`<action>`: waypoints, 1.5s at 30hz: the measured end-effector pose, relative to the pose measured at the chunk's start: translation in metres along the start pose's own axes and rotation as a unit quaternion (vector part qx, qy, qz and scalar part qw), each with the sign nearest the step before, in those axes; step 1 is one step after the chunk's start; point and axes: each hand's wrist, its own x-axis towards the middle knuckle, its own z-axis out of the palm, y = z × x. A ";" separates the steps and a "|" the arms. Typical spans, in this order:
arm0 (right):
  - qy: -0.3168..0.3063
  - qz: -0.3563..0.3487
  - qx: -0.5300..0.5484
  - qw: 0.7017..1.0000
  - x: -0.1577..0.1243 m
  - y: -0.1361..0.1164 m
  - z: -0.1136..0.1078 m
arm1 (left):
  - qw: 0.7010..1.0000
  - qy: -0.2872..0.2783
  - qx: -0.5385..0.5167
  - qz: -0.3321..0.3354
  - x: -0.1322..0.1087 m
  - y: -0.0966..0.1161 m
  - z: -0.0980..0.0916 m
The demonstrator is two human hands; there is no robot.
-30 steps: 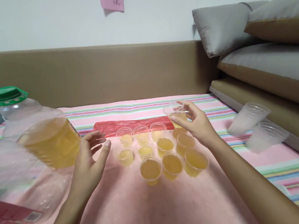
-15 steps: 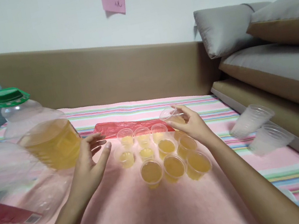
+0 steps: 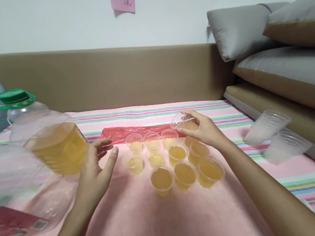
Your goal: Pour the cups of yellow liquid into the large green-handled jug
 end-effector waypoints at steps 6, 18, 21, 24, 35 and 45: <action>-0.006 -0.007 -0.043 0.999 0.001 0.003 -0.003 | 1.000 0.003 0.001 -0.002 -0.001 -0.001 -0.001; -0.036 -0.027 -0.126 0.991 0.000 0.004 -0.003 | 1.000 0.004 0.000 -0.008 -0.002 0.001 -0.001; -0.040 -0.038 -0.135 0.989 0.000 0.004 -0.002 | 1.000 0.003 -0.002 -0.007 -0.002 0.000 -0.001; -0.043 -0.047 -0.141 0.988 0.000 0.005 -0.002 | 1.000 0.003 0.000 -0.004 -0.002 0.000 -0.001; -0.048 -0.064 -0.157 0.984 0.002 0.009 -0.004 | 1.000 0.004 0.003 -0.003 -0.002 0.001 -0.001; -0.060 -0.085 -0.191 0.976 0.001 0.006 -0.002 | 1.000 0.006 0.006 0.001 -0.002 0.001 -0.001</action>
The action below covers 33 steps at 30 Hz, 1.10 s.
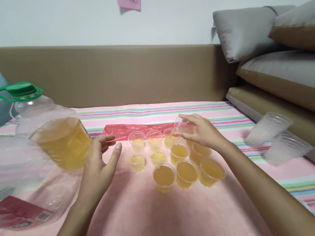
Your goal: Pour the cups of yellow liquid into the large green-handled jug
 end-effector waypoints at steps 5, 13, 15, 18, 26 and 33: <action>0.006 -0.003 -0.006 1.000 0.001 -0.004 0.001 | 1.000 -0.002 0.004 -0.002 0.000 0.001 -0.001; 0.039 0.052 0.039 0.997 0.001 -0.015 0.006 | 1.000 -0.004 0.001 -0.003 -0.001 0.001 -0.001; 0.036 0.044 0.030 0.998 0.001 -0.016 0.006 | 1.000 -0.002 0.002 -0.001 0.000 0.000 0.000; 0.037 0.026 0.011 0.999 0.002 -0.016 0.008 | 1.000 0.000 0.006 0.001 0.000 -0.001 0.000; 0.063 -0.033 -0.031 0.997 0.004 -0.010 0.015 | 1.000 -0.008 0.014 -0.002 0.000 0.000 0.000; 0.059 -0.031 -0.028 0.997 0.004 -0.010 0.017 | 1.000 -0.007 0.012 -0.002 0.000 0.000 0.000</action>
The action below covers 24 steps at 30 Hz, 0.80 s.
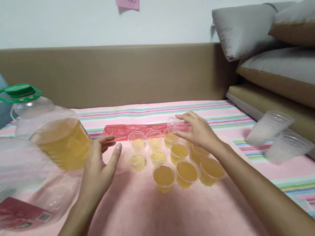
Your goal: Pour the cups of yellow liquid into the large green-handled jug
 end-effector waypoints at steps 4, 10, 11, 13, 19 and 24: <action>0.014 0.030 0.013 0.999 0.001 -0.003 0.001 | 1.000 0.001 -0.001 0.002 0.000 0.000 0.000; 0.025 -0.007 -0.003 1.000 -0.001 -0.006 0.004 | 1.000 0.002 0.001 0.002 0.000 0.000 0.001; 0.028 -0.012 -0.003 1.000 -0.001 -0.007 0.005 | 1.000 0.002 0.001 0.002 -0.001 0.000 0.001; 0.031 -0.017 -0.001 0.999 -0.002 -0.009 0.006 | 1.000 0.003 0.002 0.004 -0.001 0.000 0.001; 0.035 -0.006 0.004 0.999 0.003 -0.013 0.006 | 0.997 -0.031 0.014 0.065 0.011 0.010 0.007; 0.026 -0.043 0.008 0.999 0.008 -0.015 0.001 | 0.960 -0.191 0.078 0.187 0.053 0.034 0.029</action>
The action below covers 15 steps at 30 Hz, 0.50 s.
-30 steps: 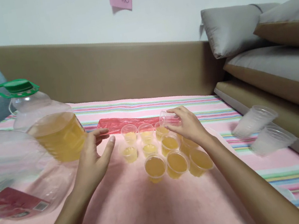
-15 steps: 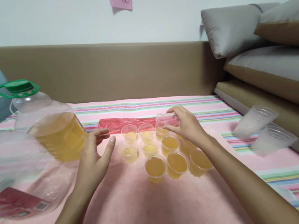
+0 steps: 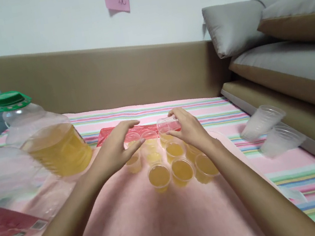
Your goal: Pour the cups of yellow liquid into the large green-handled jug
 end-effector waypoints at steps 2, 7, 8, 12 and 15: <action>-0.009 -0.014 0.003 1.000 0.002 0.000 -0.003 | 0.996 -0.074 0.032 0.033 0.026 0.003 0.006; -0.013 -0.017 0.025 0.999 0.007 0.003 -0.010 | 0.988 -0.141 0.054 0.044 0.073 0.010 0.027; -0.016 -0.023 0.032 0.999 0.008 0.003 -0.011 | 0.988 -0.140 0.053 0.046 0.079 0.011 0.030; -0.036 -0.039 0.060 0.997 0.013 -0.001 -0.011 | 0.989 -0.125 0.052 0.053 0.088 0.010 0.040; -0.032 -0.031 0.083 0.996 0.016 -0.003 -0.011 | 0.990 -0.118 0.049 0.055 0.088 0.008 0.046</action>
